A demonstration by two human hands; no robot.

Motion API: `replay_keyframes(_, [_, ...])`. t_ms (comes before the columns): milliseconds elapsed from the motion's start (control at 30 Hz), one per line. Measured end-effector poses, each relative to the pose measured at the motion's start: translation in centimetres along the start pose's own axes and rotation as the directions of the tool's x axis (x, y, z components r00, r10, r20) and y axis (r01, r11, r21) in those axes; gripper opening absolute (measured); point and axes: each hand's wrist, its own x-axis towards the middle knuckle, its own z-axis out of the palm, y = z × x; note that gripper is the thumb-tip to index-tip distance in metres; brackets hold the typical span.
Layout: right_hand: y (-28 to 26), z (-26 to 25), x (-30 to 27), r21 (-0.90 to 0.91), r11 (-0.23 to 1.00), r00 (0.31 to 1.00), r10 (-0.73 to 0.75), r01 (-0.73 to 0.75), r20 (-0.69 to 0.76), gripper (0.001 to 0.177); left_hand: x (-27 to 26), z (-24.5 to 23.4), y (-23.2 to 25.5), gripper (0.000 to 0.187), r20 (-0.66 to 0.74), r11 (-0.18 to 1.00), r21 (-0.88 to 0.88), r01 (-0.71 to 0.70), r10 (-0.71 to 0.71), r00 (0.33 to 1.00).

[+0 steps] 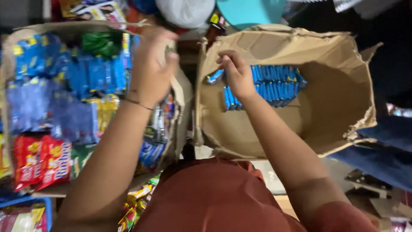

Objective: The person repeatedly picks up stacks of blue snack packets from a cardboard box and places them onto a nearby shelf. They also handle a few packets of instant noodles and tea, moving them between the box and the shelf area.

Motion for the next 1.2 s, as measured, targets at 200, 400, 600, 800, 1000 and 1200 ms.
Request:
replay_keyframes(200, [11.0,-12.2,-3.3,-0.35,0.844,0.912,0.399,-0.406,-0.096,0.021,0.6,19.3,2.4,0.024,0.666,0.954,0.024,0.3,-0.239,0.707])
replay_keyframes(400, [20.6,-15.7,-6.7,-0.664,0.629,0.783,0.613,-0.404,0.105,0.025,-5.6,30.8,-3.7,0.03,0.767,0.887,0.359,0.292,-0.458,0.449])
replay_keyframes(600, [26.4,-15.8,-9.3,-0.701,0.663,0.733,0.61,-0.263,0.302,0.025,-9.4,34.6,-2.5,0.034,0.701,0.772,0.533,0.348,-0.632,0.331])
replay_keyframes(800, [20.6,-14.3,-7.7,-0.329,0.364,0.249,0.905,-0.871,0.344,0.049,-9.3,33.5,-1.0,0.033,0.606,0.733,0.623,0.272,-0.673,0.425])
replay_keyframes(1000, [11.0,-13.5,-4.5,-0.03,0.064,0.05,0.936,-0.997,0.347,0.065,-3.7,27.7,4.7,0.016,0.656,0.936,0.321,0.144,-0.33,0.679])
replay_keyframes(1200, [11.5,-13.3,-4.0,-0.225,0.455,0.401,0.881,-0.861,0.251,0.035,-6.2,25.3,1.8,0.019,0.7,0.953,-0.001,0.302,-0.215,0.681])
